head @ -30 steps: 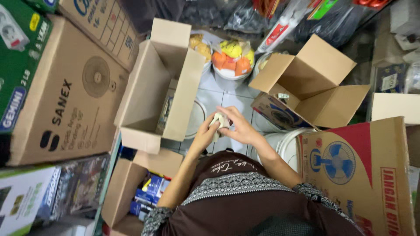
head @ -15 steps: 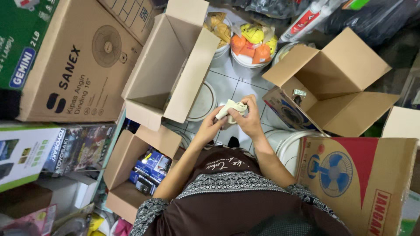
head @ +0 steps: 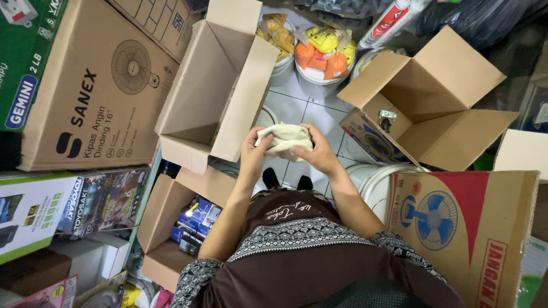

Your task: The person wipes packaged tools with a cloth, places them into a cardboard box, and then rearranges several boxes containing electrical supplies and tools on the floor.

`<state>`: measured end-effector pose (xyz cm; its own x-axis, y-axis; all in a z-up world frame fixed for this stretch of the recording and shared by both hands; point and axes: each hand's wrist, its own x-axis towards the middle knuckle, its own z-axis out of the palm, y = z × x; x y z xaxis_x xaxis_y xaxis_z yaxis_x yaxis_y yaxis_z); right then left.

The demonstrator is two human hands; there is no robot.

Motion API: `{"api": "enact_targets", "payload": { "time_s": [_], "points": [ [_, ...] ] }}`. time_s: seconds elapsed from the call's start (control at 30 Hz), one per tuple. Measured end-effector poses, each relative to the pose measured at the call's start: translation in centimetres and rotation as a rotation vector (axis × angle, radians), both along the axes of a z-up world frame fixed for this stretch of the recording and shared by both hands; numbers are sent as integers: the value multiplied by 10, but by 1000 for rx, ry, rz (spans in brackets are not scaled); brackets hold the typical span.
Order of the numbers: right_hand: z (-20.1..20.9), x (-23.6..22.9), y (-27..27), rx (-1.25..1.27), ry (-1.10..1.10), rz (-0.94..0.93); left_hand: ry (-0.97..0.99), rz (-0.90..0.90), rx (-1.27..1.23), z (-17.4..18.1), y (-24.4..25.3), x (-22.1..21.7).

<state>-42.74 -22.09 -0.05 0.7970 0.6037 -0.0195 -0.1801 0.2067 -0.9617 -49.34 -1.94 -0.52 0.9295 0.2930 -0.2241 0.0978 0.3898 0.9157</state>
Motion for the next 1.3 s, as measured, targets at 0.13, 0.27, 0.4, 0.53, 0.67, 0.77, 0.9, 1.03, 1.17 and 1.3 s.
{"api": "enact_targets", "payload": {
  "time_s": [0.13,0.27,0.4,0.53,0.67,0.77,0.9,1.03,1.17,1.3],
  "points": [
    [-29,1,-5,188,194,-30,-6,-120,81,-10,-3,-1],
    [-47,6,-13,292,306,-184,-65,-266,85,-23,-4,-2],
    [-36,1,-7,357,416,-325,-11,-200,138,-35,-13,0],
    [-35,2,13,294,466,-397,-69,-202,16,-43,-32,1],
    [-38,-1,43,280,510,-257,-347,-65,582,-28,-34,-8],
    [-31,6,68,362,733,-121,-444,40,935,-16,-11,4],
    [-30,33,97,428,809,-41,-430,-10,1324,-8,20,21],
    [-51,61,132,292,791,-152,-370,-57,1231,-16,52,32],
    [-59,81,160,106,464,-167,-394,-30,968,-37,95,41],
    [-74,109,205,-223,81,-224,-226,19,955,-67,143,52]
  ]
}}
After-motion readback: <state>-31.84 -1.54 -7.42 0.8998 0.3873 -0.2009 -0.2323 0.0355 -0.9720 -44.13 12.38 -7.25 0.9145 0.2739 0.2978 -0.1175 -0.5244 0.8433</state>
